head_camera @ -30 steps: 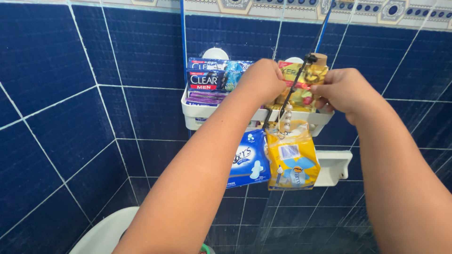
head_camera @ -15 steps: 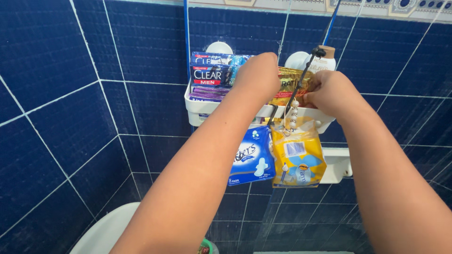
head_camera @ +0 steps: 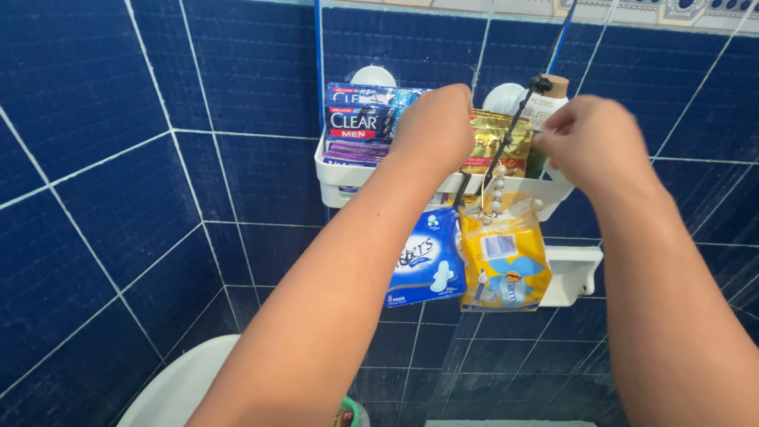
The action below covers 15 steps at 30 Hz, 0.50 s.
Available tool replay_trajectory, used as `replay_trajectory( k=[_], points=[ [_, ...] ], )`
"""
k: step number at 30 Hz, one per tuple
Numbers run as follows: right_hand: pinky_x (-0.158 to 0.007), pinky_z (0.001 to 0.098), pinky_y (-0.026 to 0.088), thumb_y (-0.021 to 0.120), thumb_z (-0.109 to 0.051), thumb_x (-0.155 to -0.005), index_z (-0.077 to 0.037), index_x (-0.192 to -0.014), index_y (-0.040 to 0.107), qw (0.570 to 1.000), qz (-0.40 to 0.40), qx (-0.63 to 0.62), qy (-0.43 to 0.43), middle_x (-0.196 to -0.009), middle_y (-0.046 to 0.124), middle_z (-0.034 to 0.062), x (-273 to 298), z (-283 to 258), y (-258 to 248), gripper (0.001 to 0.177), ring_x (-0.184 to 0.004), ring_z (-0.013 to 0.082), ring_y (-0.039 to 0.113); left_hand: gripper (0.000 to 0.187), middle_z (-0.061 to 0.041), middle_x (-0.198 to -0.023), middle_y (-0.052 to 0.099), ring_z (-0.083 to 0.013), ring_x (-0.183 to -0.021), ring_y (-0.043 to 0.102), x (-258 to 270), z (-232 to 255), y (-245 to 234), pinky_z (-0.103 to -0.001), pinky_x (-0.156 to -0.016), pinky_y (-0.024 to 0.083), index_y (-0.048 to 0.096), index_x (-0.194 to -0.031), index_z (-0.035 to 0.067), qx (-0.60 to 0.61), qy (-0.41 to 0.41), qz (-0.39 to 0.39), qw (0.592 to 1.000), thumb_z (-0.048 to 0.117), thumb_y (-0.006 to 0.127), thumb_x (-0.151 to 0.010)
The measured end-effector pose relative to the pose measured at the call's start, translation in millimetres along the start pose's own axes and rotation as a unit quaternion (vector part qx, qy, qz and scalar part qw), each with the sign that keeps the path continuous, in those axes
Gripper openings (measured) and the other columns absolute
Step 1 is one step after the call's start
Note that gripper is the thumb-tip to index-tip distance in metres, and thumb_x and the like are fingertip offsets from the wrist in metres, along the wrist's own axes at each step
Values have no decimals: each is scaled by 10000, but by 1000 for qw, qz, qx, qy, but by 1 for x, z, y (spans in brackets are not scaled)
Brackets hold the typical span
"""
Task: The person repeatedly picks up small sachets and packets from a green basket and places them into a white wall-mounted caddy. The person handles items one at a time, moving them from the basket to the caddy throughout the clip.
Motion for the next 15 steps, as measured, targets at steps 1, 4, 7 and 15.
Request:
replay_trajectory(
  k=[1, 4, 7, 15],
  points=[
    [-658, 350, 559, 812, -143, -871, 18, -1083, 733, 999, 38, -10, -31, -876, 740, 136, 2, -4, -7, 277, -735, 196, 719, 141, -170, -956, 746, -368, -958, 701, 3, 0, -4, -465, -825, 542, 714, -945, 78, 18, 2, 13, 1000, 100, 714, -805],
    [-654, 326, 536, 810, -148, -927, 22, -1118, 722, 986, 118, -53, -109, -948, 724, 125, 18, -25, -22, 270, -778, 175, 679, 133, -139, -910, 764, -331, -902, 722, 15, 2, -18, -432, -797, 550, 738, -922, 94, 72, 9, 40, 997, 113, 715, -793],
    [-671, 288, 520, 769, -111, -953, 19, -1112, 707, 971, 128, -120, -163, -960, 714, 92, 42, -63, -27, 214, -766, 138, 649, 163, -118, -828, 765, -268, -812, 753, 31, -2, -34, -377, -732, 572, 742, -917, 93, 158, -8, 31, 987, 199, 750, -795],
    [-665, 216, 524, 704, -72, -1021, 1, -1169, 683, 919, -13, -336, -205, -965, 700, 29, 101, -152, 37, 166, -750, 52, 639, 176, -57, -799, 770, -155, -721, 747, 97, -48, -82, -310, -672, 577, 747, -961, 78, 204, -15, 60, 977, 210, 735, -845]
  ],
)
Point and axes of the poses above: each hand's wrist, its own x-axis away from the middle knuckle, its own y-axis out of the palm, z = x × y, the point moved 7 cm from there along -x, towards the middle knuckle
